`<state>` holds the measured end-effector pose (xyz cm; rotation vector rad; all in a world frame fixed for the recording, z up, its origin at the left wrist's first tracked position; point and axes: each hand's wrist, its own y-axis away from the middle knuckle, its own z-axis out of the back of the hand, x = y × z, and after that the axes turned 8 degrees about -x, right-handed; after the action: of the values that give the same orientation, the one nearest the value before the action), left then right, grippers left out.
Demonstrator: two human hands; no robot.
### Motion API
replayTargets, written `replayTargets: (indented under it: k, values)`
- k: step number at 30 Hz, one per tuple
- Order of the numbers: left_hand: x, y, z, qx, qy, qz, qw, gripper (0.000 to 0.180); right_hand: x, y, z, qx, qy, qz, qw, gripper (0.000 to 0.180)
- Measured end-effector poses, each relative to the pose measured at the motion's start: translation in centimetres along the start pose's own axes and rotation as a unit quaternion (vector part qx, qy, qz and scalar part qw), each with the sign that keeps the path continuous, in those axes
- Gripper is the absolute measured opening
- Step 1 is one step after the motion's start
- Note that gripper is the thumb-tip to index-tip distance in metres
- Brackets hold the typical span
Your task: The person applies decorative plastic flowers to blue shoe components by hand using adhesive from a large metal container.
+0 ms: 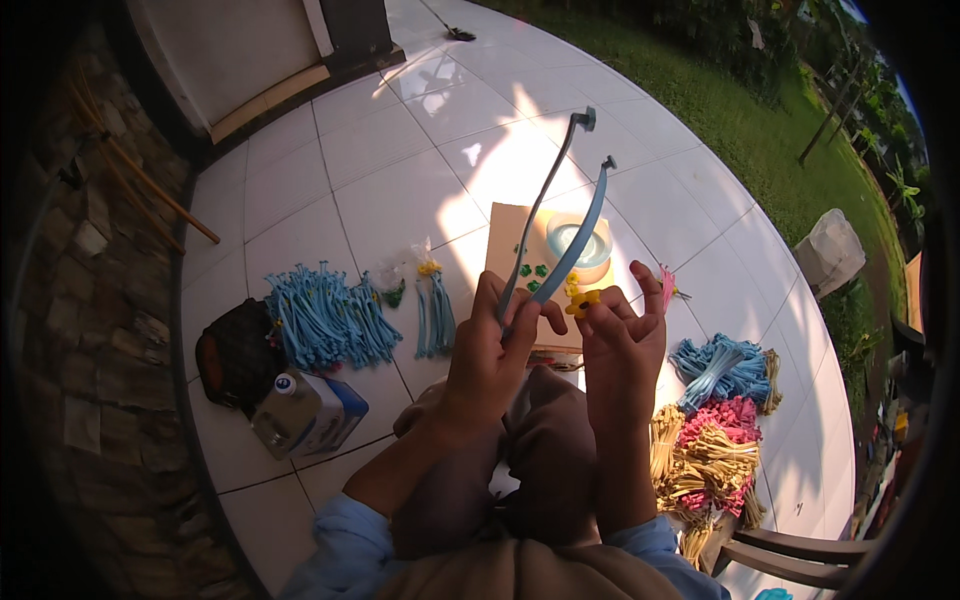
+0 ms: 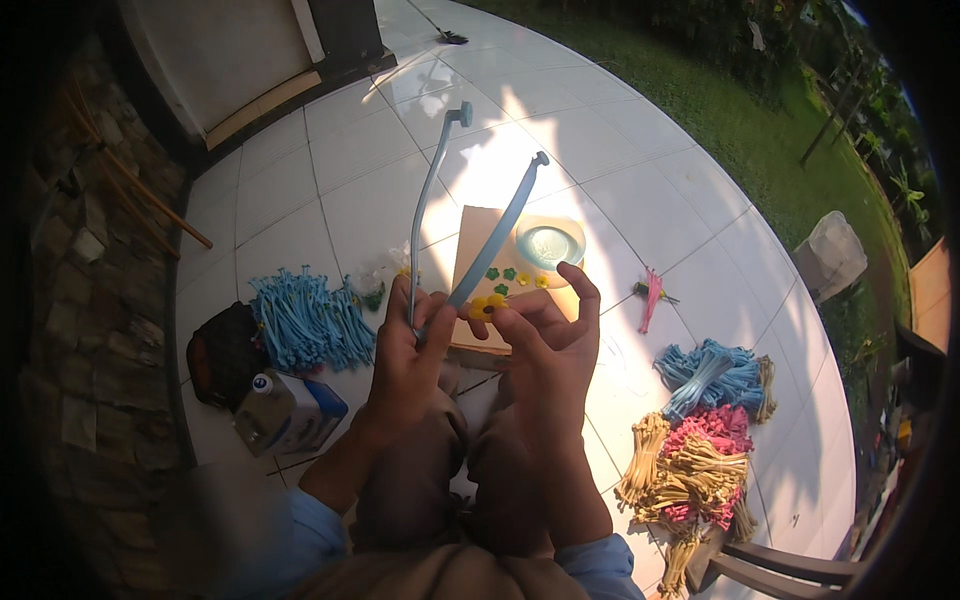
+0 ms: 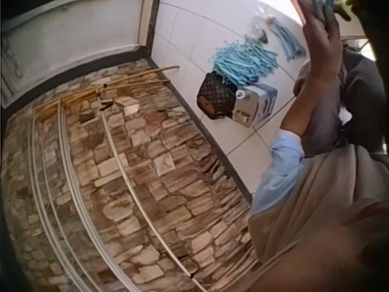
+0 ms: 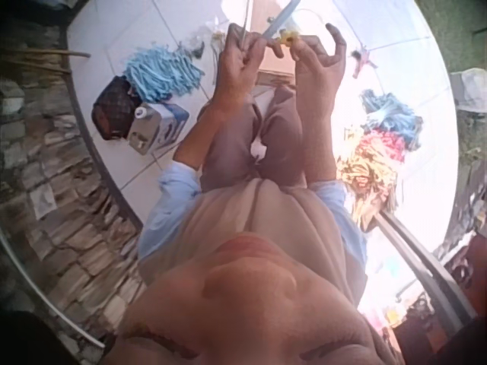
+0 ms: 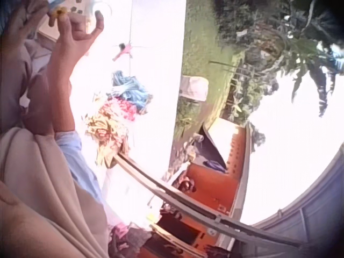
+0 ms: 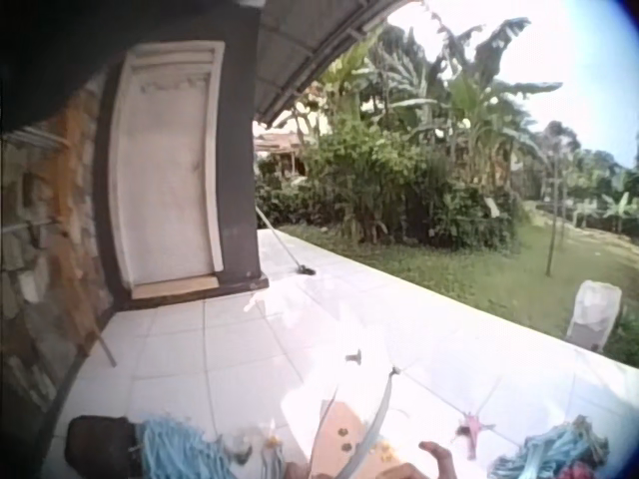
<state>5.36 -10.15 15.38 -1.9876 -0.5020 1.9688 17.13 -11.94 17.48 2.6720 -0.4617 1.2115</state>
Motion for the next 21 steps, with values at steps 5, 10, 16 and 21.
replayTargets:
  k: [5,10,16,21]
  values:
    - [-0.3,1.5,0.2,-0.042,-0.075,-0.001,0.996,0.012,-1.4,0.7,0.0,-0.002,0.002,-0.038,0.999,0.063]
    - [0.0,1.9,0.2,-0.045,-0.069,-0.022,0.996,0.011,-2.2,0.7,0.3,-0.009,0.000,-0.038,0.999,0.062]
    - [0.1,1.8,0.4,-0.039,-0.075,-0.016,0.996,0.010,-2.5,0.5,-0.1,-0.023,0.013,-0.041,0.999,0.060]
    - [0.3,1.7,0.5,-0.028,-0.091,-0.001,0.995,0.010,-2.6,0.2,0.0,-0.028,0.003,-0.047,0.998,0.058]
